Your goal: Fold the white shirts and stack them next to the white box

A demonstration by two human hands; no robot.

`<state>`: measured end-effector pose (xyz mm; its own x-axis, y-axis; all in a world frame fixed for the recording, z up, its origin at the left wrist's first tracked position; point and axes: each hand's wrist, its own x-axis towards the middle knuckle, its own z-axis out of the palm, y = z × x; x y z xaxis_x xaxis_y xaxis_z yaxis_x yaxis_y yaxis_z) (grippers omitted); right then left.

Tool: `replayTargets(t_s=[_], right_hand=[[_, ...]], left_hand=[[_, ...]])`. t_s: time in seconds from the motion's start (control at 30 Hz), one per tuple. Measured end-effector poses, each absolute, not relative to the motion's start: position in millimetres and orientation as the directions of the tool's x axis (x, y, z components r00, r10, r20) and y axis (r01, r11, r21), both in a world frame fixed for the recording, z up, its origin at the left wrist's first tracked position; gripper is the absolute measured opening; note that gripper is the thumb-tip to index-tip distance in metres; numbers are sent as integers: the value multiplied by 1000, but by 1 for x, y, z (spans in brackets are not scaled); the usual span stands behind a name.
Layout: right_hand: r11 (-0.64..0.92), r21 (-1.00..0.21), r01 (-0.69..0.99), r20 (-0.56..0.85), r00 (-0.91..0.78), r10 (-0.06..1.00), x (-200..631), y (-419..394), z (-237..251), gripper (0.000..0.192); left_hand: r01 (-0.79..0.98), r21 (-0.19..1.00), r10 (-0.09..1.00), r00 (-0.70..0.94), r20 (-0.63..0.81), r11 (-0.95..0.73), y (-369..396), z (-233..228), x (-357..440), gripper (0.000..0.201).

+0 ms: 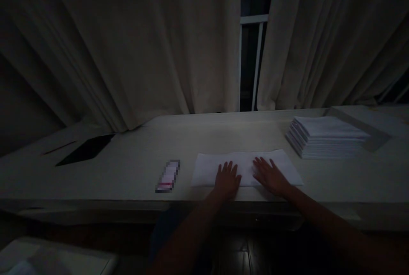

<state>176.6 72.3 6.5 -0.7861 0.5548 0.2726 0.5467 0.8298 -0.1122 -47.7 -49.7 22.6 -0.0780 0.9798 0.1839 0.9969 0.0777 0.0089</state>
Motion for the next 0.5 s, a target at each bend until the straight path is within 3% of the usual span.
replayTargets(t_s=[0.23,0.37,0.5], right_hand=[[776,-330,538,133,-787,602,77,76,19,69],[790,-324,521,133,-801,583,89,95,7,63],[784,-274,558,134,-785,605,121,119,-2,63]], left_hand=[[998,63,995,-20,102,14,15,6,-56,59],[998,66,996,-10,89,4,26,0,-76,55],[995,68,991,-86,103,79,25,-5,-106,65]])
